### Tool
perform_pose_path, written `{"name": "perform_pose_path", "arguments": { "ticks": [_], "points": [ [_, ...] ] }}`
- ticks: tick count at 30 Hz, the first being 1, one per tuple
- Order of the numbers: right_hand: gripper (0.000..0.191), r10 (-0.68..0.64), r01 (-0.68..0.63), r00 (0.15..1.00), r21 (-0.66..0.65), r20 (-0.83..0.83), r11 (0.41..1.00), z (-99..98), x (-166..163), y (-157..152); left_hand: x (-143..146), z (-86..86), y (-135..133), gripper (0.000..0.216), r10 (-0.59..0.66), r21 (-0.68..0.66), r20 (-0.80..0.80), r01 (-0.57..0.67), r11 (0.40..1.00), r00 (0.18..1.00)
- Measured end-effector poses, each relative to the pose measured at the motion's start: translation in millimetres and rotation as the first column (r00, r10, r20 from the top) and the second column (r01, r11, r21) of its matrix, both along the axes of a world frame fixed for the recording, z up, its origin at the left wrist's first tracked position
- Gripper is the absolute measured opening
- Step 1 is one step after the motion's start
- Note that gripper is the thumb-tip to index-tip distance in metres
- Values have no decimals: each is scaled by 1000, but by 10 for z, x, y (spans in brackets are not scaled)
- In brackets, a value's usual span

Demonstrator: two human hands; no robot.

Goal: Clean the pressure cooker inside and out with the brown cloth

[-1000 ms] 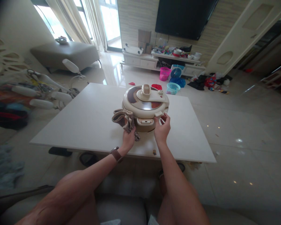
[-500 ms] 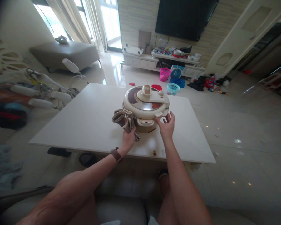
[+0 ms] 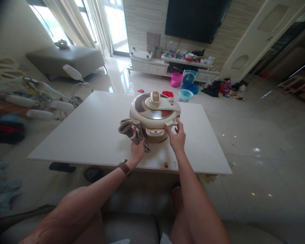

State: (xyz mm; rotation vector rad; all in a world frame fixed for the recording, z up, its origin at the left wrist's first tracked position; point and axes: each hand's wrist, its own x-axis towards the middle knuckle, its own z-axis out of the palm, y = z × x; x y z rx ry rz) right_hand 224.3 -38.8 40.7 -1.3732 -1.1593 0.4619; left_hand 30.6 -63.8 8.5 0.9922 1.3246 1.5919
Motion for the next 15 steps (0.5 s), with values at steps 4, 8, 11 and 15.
{"name": "perform_pose_path", "arguments": {
  "ticks": [4,8,11,15],
  "points": [
    [63,-17,17,999,5,35,1000,20,-41,-23,28,-55,18,35,5,-7,-8,-5,1000,1000],
    [62,-18,18,998,-2,55,1000,34,-127,-50,-53,-104,199,43,23,-8,-32,-23,1000,999],
    [65,5,-5,997,-10,71,1000,37,-196,-69,-189,-101,420,48,29,-6,-57,-30,1000,998],
    [67,26,-25,998,-6,64,1000,33,-252,-77,-210,-118,471,40,67,-22,-64,-69,997,996]
  ]
}}
